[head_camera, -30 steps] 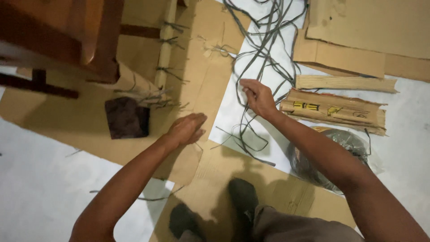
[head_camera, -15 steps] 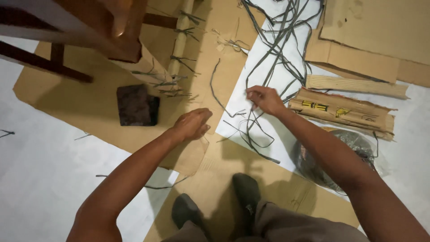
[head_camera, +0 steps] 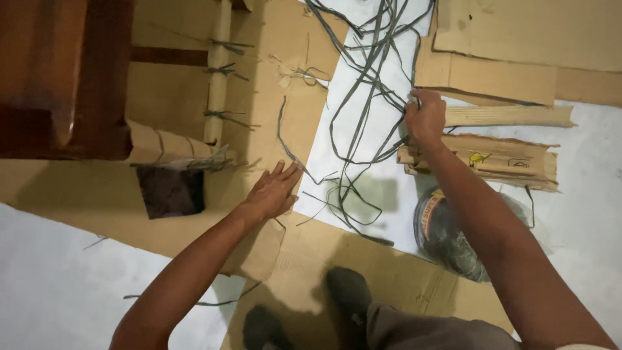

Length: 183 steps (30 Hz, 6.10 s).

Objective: The recorder is wrapping a wooden chair leg with protective cardboard and securing it with plastic ties.

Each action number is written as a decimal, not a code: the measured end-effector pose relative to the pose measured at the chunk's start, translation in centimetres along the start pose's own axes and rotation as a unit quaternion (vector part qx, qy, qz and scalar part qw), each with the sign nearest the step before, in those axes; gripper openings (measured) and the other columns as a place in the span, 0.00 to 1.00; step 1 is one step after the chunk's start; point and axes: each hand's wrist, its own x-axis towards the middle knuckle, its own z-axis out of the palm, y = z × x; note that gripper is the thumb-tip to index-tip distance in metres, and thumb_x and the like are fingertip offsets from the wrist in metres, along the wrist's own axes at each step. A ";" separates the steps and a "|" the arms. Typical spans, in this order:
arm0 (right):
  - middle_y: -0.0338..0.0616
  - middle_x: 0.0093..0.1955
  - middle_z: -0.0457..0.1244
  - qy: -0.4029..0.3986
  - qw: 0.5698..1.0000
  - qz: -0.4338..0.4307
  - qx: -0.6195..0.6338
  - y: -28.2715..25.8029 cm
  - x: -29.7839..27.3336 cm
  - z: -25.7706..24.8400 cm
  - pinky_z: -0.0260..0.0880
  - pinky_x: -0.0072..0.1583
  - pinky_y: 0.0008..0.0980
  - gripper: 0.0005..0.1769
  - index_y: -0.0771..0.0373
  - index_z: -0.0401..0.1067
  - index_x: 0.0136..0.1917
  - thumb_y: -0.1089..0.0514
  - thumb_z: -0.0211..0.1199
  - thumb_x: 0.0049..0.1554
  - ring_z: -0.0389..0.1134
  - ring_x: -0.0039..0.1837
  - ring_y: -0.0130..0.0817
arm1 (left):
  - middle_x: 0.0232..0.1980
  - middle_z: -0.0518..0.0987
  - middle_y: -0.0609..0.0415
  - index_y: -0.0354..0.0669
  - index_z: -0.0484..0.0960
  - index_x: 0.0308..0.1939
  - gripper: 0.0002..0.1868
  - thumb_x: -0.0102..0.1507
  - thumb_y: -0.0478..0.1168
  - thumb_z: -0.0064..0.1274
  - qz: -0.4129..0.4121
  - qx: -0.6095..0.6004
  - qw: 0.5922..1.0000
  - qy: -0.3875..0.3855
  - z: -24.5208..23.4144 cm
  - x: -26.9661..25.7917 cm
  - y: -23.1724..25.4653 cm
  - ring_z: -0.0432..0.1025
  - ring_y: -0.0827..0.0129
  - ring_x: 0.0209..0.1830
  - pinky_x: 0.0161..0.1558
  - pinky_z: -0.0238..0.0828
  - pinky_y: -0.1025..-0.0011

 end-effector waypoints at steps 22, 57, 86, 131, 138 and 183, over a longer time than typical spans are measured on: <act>0.52 0.40 0.66 -0.077 0.984 0.125 -0.098 6.2 1.2 5.1 0.74 0.52 0.57 0.11 0.60 0.75 0.44 0.52 0.59 0.62 0.73 0.49 0.60 | 0.85 0.51 0.53 0.50 0.53 0.81 0.42 0.65 0.53 0.49 -0.001 0.017 1.000 -0.023 -0.7 -0.3 0.2 0.46 0.42 0.83 0.72 0.55 0.41; 0.60 0.43 0.69 -0.103 0.978 0.014 0.180 -12.1 -2.7 -4.3 0.67 0.55 0.63 0.07 0.58 0.63 0.57 0.55 0.49 0.69 0.71 0.51 0.69 | 0.82 0.58 0.49 0.49 0.60 0.79 0.38 0.66 0.53 0.50 0.030 -0.047 0.998 0.004 -0.3 -0.1 -1.4 0.50 0.41 0.81 0.71 0.59 0.43; 0.53 0.44 0.70 -0.519 0.813 -0.196 0.179 -24.4 -6.9 -2.8 0.67 0.55 0.45 0.12 0.56 0.79 0.54 0.51 0.68 0.60 0.69 0.49 0.48 | 0.34 0.83 0.45 0.47 0.83 0.38 0.12 0.68 0.48 0.50 -0.068 -0.312 0.901 0.293 -0.2 -14.4 -3.0 0.79 0.48 0.40 0.42 0.74 0.57; 0.45 0.36 0.63 -0.395 0.683 -0.077 0.609 -30.8 -7.8 17.9 0.68 0.48 0.35 0.14 0.69 0.77 0.46 0.73 0.66 0.44 0.63 0.42 0.39 | 0.41 0.84 0.52 0.48 0.87 0.43 0.20 0.64 0.57 0.52 -0.213 -0.276 0.870 0.348 0.7 -5.9 -18.7 0.79 0.49 0.46 0.42 0.74 0.55; 0.42 0.35 0.67 -0.348 0.791 -0.172 0.472 -21.3 -7.3 28.6 0.66 0.48 0.33 0.06 0.60 0.78 0.42 0.67 0.69 0.50 0.68 0.41 0.35 | 0.37 0.86 0.59 0.56 0.89 0.41 0.14 0.64 0.57 0.60 -0.328 -0.232 0.841 0.362 1.9 -8.6 -16.8 0.82 0.57 0.38 0.43 0.80 0.60; 0.51 0.43 0.70 -0.326 0.875 -0.307 0.185 -29.6 -14.2 9.7 0.74 0.49 0.50 0.08 0.54 0.79 0.47 0.52 0.62 0.58 0.73 0.48 0.55 | 0.42 0.85 0.42 0.45 0.90 0.43 0.15 0.55 0.46 0.65 -0.294 -0.638 0.618 0.353 9.9 -5.8 -8.7 0.80 0.59 0.42 0.39 0.79 0.60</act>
